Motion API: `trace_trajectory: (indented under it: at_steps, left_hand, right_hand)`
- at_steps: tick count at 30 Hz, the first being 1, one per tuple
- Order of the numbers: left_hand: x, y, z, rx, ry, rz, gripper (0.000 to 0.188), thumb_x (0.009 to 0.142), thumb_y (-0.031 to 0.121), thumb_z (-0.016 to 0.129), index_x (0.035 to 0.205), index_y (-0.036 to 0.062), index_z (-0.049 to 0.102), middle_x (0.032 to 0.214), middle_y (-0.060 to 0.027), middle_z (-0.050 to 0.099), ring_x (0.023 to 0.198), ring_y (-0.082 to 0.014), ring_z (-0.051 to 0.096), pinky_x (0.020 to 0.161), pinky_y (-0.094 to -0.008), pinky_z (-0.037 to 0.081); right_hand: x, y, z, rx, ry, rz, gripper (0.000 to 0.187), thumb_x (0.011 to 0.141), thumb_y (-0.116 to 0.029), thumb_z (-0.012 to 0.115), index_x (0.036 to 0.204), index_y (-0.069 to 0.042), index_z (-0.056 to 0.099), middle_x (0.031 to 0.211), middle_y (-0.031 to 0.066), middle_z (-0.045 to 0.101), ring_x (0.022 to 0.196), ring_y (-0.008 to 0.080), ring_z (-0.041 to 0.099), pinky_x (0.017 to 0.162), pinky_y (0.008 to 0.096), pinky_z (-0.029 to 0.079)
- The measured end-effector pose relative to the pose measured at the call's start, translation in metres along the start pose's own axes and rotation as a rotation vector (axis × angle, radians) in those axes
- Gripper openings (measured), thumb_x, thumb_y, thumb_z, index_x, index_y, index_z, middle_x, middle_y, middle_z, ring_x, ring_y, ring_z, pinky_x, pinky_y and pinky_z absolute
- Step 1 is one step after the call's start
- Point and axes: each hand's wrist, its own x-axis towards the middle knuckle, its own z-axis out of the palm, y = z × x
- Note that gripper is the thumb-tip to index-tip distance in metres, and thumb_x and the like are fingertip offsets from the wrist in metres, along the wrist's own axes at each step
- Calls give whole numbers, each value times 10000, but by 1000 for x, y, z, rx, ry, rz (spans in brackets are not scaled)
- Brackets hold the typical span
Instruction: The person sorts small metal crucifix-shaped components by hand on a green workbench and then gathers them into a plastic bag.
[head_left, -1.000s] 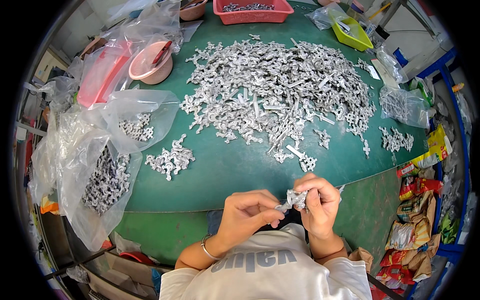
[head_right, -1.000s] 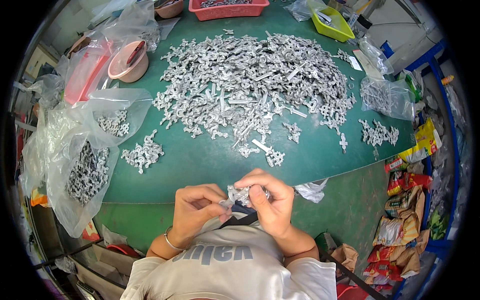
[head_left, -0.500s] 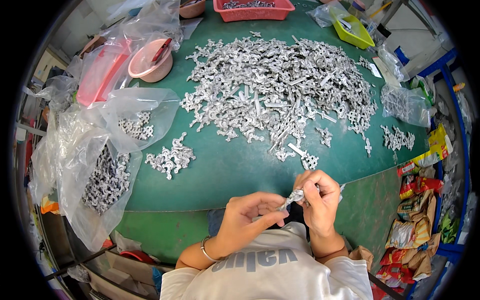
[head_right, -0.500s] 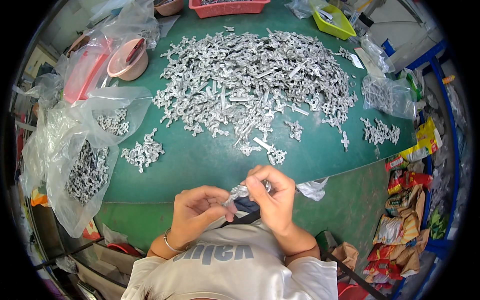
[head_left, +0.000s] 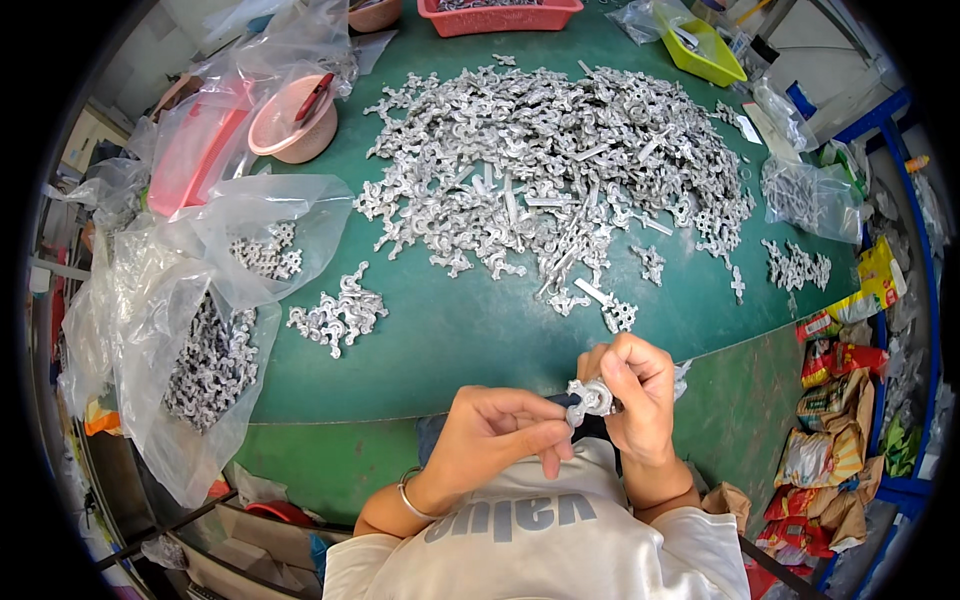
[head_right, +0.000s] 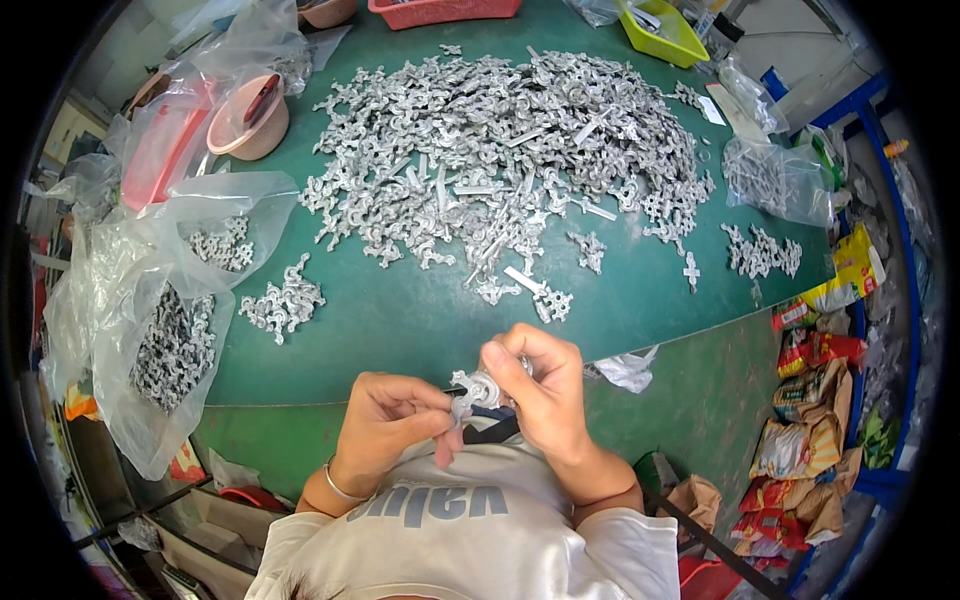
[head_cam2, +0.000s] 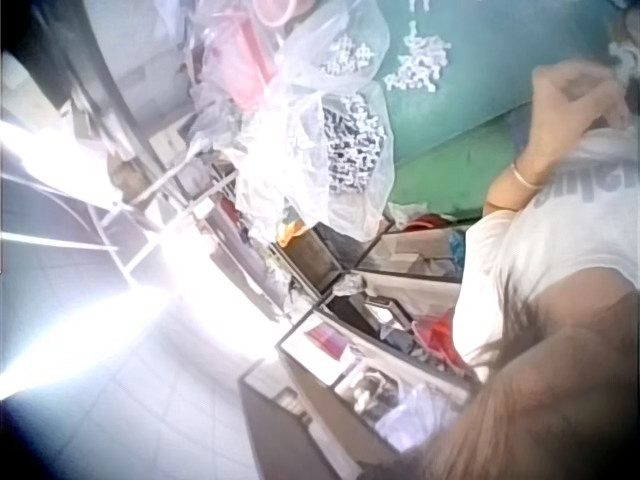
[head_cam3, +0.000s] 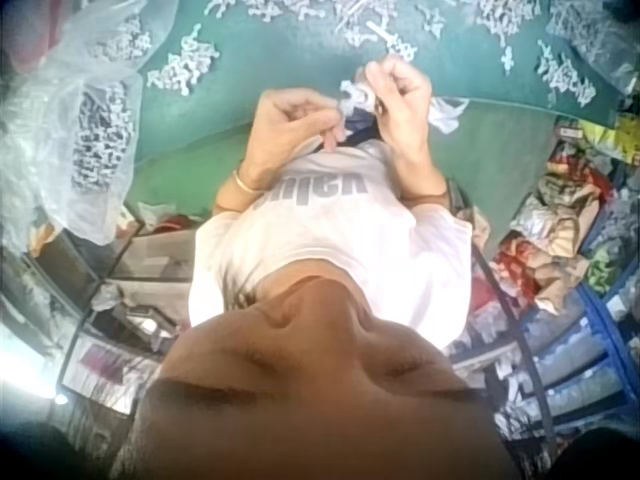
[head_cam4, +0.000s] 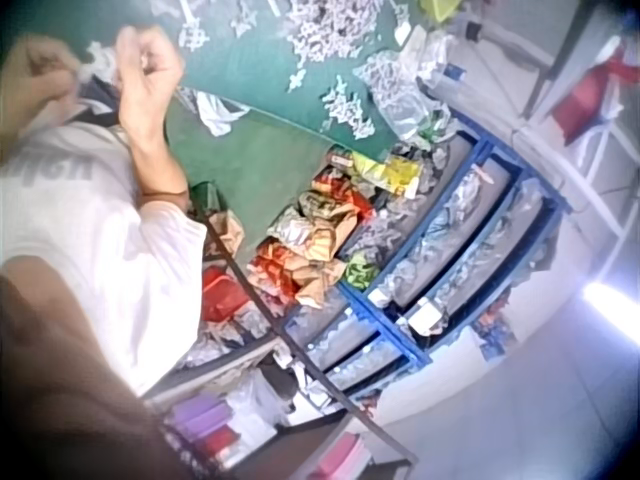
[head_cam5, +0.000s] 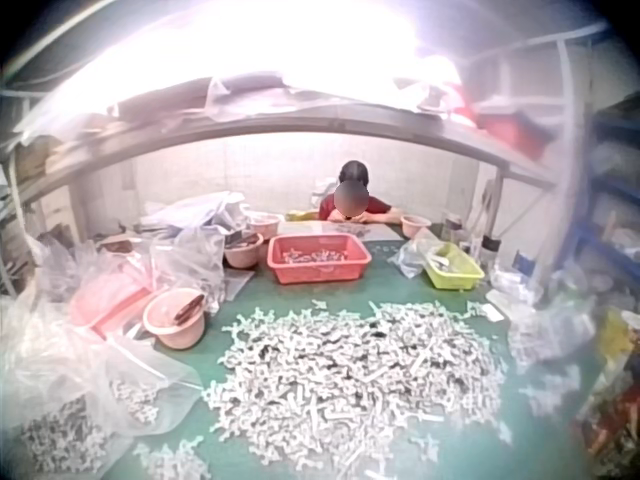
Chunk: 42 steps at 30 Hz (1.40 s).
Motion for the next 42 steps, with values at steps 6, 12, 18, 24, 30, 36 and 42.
trace_trajectory:
  at_steps: [6, 12, 18, 24, 30, 36, 42]
  left_hand:
    - [0, -1, -1, -49, -49, -7, 116, 806, -6, 590, 891, -86, 587, 733, -147, 625, 586, -167, 604, 552, -251, 484]
    - [1, -1, 0, -37, -68, -25, 114, 792, -26, 595, 891, -82, 586, 734, -140, 627, 586, -158, 604, 553, -245, 482]
    - [0, 0, 1, 15, -81, -2, 109, 768, -34, 621, 867, -73, 597, 732, -124, 626, 592, -140, 604, 548, -229, 472]
    - [1, -1, 3, 41, -85, 29, 114, 749, -48, 636, 857, -68, 603, 722, -108, 620, 595, -131, 604, 544, -220, 469]
    - [1, -3, 4, 108, -80, 89, 126, 747, -56, 638, 868, -69, 603, 722, -95, 617, 606, -121, 606, 549, -219, 470]
    - [1, -2, 4, 112, -81, 78, 131, 753, -57, 633, 878, -72, 601, 724, -91, 617, 611, -115, 603, 557, -219, 470]
    - [2, -1, 3, 111, -95, 53, 148, 761, -50, 628, 903, -75, 595, 744, -94, 618, 632, -116, 604, 567, -218, 470]
  right_hand:
    - [1, -2, 3, 49, -26, -16, 271, 873, -82, 516, 619, -43, 430, 582, 10, 475, 505, 42, 348, 450, 209, 251]
    - [0, -3, 4, 81, -61, -42, 257, 879, -71, 494, 636, -31, 421, 593, 33, 467, 543, 80, 371, 483, 233, 276]
    - [0, -3, 6, 84, -77, -71, 245, 885, -69, 482, 652, -25, 423, 601, 44, 471, 547, 91, 374, 490, 243, 287]
    - [0, -3, 5, 78, -91, -64, 240, 889, -59, 475, 657, -22, 424, 604, 49, 478, 549, 95, 378, 496, 246, 297]
    - [0, -2, 6, 78, -90, -91, 240, 887, -54, 475, 656, -20, 424, 603, 54, 476, 546, 101, 379, 499, 250, 302]
    - [1, -3, 7, 76, -94, -97, 240, 884, -46, 477, 652, -18, 423, 601, 54, 470, 545, 102, 377, 499, 249, 299]
    - [2, -2, 5, 79, -98, -84, 240, 887, -63, 477, 657, -20, 425, 616, 58, 474, 543, 96, 377, 500, 240, 294]
